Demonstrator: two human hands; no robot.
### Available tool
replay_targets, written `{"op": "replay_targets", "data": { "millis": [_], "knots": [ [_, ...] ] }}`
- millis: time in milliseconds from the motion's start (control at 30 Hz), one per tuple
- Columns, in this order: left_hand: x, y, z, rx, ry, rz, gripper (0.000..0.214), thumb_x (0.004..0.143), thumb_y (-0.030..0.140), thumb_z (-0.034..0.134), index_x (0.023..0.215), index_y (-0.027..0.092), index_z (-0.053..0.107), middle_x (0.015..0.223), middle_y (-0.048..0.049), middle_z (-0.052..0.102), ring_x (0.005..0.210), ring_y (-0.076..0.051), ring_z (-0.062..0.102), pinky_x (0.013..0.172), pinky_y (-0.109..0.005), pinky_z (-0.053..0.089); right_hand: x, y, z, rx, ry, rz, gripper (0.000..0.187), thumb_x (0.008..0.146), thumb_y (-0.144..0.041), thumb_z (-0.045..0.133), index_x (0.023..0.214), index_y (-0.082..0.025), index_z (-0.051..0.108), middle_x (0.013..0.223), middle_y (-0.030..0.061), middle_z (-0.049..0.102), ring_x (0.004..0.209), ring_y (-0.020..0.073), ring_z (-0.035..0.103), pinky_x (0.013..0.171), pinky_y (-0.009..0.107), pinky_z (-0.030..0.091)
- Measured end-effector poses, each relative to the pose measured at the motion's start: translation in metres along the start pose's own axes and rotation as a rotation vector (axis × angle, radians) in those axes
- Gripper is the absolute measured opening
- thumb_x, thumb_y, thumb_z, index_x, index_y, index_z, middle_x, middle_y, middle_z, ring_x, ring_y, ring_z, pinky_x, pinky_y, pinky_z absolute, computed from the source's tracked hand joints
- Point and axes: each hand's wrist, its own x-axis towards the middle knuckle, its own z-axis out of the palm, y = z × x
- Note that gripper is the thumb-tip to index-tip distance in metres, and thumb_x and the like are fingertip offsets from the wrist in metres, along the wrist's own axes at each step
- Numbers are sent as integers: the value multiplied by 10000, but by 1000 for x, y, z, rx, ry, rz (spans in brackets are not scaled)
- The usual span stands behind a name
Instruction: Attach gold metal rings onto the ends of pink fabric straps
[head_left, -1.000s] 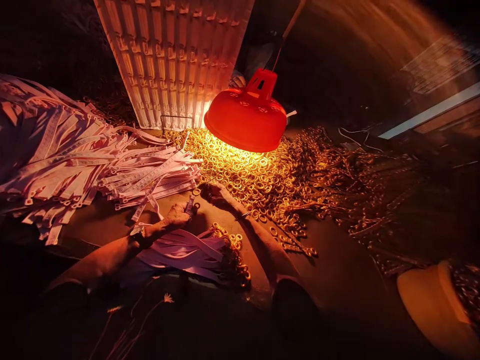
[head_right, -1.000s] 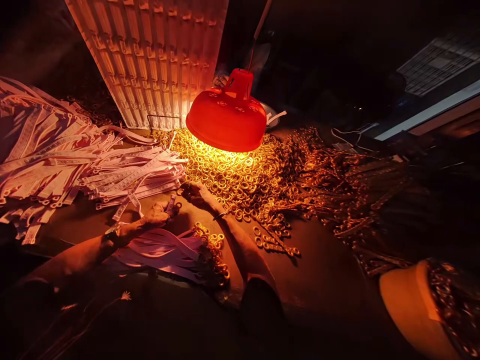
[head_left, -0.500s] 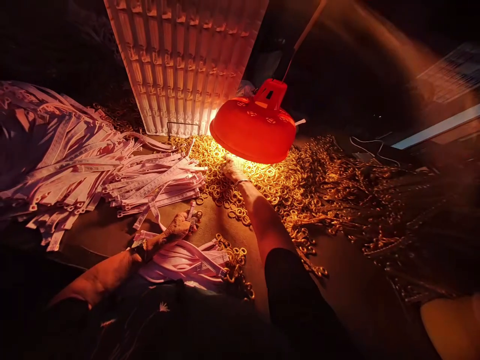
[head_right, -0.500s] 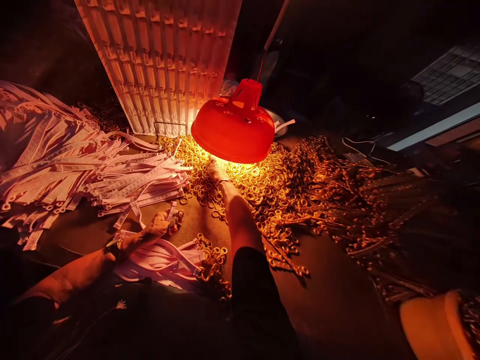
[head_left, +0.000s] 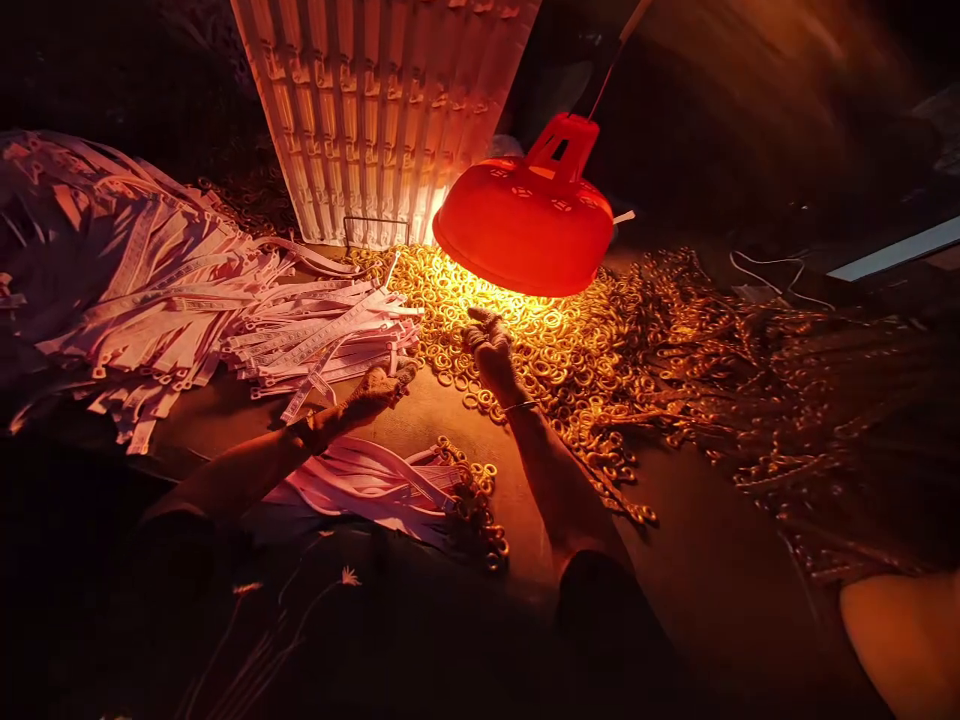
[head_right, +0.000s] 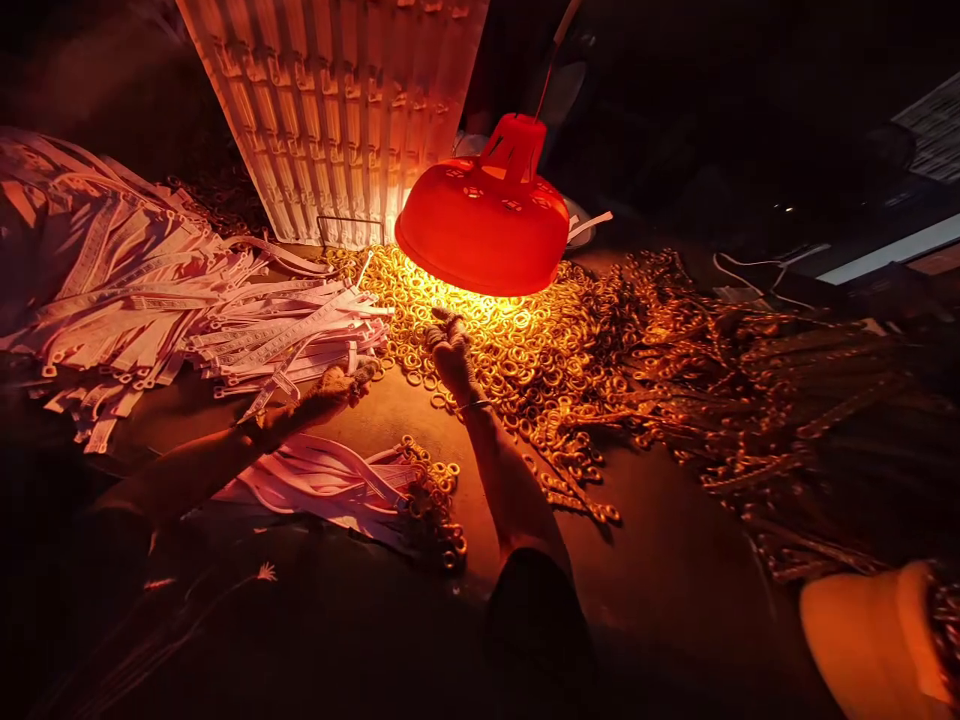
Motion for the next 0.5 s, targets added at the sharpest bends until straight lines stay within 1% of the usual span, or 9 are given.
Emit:
{"op": "replay_targets", "data": {
  "millis": [33,67,100,167,267,367,433,500],
  "knots": [
    [7,-3,4,-12,11,-7,126,922,244,668,960,126,645,748,-7,627,559,-70,512,500,-179,415,-15,-1,4,72,11,53,467,914,-489,496,1260,-194,601,850,32,632,684,130,500,674,262,499],
    [13,-7,7,-31,21,-12,106,882,207,689,860,132,618,651,15,587,495,-56,455,457,-169,348,-29,-1,9,129,8,102,487,903,-506,513,1272,-198,593,855,31,635,685,129,515,671,259,508],
    [18,-11,10,-54,25,-16,151,841,187,709,775,142,580,585,27,557,459,-50,424,437,-170,309,-42,-2,14,172,-5,142,502,895,-518,520,1279,-201,586,864,33,637,689,130,531,671,262,519],
    [24,-22,15,-95,25,-22,266,777,194,735,646,162,505,506,33,520,417,-49,400,419,-184,274,-63,-1,22,239,-39,203,511,883,-522,531,1283,-208,572,890,39,638,698,133,555,678,273,537],
    [27,-36,19,-123,3,-45,367,736,212,734,528,172,435,435,33,451,382,-44,351,408,-204,226,-83,0,28,310,-82,231,491,881,-496,565,1285,-216,549,948,50,654,729,136,591,709,288,548],
    [24,-44,15,-199,-96,-129,321,723,231,737,548,166,475,441,33,425,396,-49,337,421,-213,252,-94,2,28,311,-148,187,459,887,-512,596,1236,-216,567,955,58,681,772,154,624,745,312,546],
    [22,-44,10,-261,-168,-163,239,726,274,750,642,160,557,485,28,452,417,-58,349,426,-218,276,-97,5,27,284,-199,138,435,887,-526,605,1189,-214,599,899,50,688,753,159,621,737,319,536],
    [21,-43,5,-286,-191,-173,211,738,315,763,747,162,617,542,13,491,448,-74,401,432,-221,300,-99,7,26,254,-225,79,412,887,-531,602,1145,-210,627,821,36,680,713,158,605,708,318,519]
  ]
}}
